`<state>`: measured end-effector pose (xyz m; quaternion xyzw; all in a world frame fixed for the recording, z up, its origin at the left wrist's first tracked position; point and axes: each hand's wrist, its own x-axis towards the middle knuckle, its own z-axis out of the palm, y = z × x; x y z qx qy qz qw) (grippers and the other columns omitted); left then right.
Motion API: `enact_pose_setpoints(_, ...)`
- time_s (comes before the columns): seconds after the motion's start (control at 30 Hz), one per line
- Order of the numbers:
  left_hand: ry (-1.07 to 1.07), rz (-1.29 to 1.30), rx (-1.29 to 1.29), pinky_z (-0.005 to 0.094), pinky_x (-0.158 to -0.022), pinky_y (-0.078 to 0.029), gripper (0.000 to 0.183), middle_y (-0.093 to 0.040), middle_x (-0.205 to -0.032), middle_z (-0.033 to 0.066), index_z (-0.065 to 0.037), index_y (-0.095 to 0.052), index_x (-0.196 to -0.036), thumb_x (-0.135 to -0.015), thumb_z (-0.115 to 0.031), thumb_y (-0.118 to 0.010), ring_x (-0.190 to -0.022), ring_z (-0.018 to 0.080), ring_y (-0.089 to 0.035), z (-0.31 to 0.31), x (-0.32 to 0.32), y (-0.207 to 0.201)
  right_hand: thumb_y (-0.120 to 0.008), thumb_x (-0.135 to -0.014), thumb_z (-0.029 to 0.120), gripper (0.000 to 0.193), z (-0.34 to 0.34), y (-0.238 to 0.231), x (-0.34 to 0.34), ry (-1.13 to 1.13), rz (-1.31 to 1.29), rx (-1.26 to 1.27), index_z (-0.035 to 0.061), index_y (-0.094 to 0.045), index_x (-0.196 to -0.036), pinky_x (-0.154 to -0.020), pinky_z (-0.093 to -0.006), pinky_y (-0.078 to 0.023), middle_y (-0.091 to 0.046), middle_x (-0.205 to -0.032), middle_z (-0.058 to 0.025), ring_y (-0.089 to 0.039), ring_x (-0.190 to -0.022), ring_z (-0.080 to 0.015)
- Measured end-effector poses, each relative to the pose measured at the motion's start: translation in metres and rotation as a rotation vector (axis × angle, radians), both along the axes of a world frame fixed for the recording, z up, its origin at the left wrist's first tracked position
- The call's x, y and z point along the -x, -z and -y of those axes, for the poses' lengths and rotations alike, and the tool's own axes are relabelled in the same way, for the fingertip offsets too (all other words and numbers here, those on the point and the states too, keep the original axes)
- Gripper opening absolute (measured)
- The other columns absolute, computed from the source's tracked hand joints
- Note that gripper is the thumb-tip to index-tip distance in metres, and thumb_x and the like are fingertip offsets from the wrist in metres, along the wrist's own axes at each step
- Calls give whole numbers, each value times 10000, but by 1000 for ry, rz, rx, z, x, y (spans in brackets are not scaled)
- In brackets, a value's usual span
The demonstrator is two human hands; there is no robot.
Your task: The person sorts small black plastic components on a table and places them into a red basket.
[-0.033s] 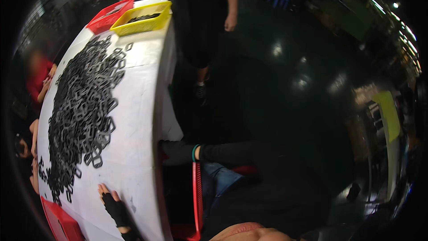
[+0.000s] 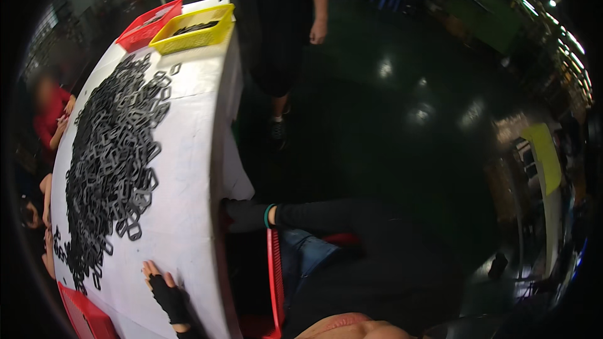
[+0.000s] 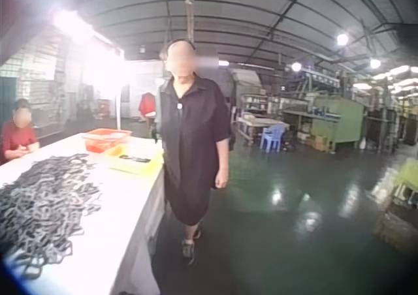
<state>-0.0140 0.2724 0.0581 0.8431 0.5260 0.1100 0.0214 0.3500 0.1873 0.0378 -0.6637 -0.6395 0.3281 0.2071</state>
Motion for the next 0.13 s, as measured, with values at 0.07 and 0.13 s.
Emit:
enact_pose_setpoints(0.07,186,51,14,447,-1158,-106,597,-262,-1525,191,1,-281,-1461,-960,-281,-441,-1429,337,-204,40,-32,-10,-673,-759,379,791,-17,18,1,10,-98,133,-78,-361,-1323,-868,-451,-484,-547,-1207,-274,-577,-1072,-386)
enact_pose_setpoints(0.13,297,133,68,455,-1159,-88,633,-250,-1530,190,-5,-286,-1462,-949,-337,-453,-1433,346,-187,58,-47,-10,-631,-824,379,818,-40,67,-10,-255,-144,345,4,-250,-1443,-910,-428,-475,-475,-1355,-232,-585,-1088,-358)
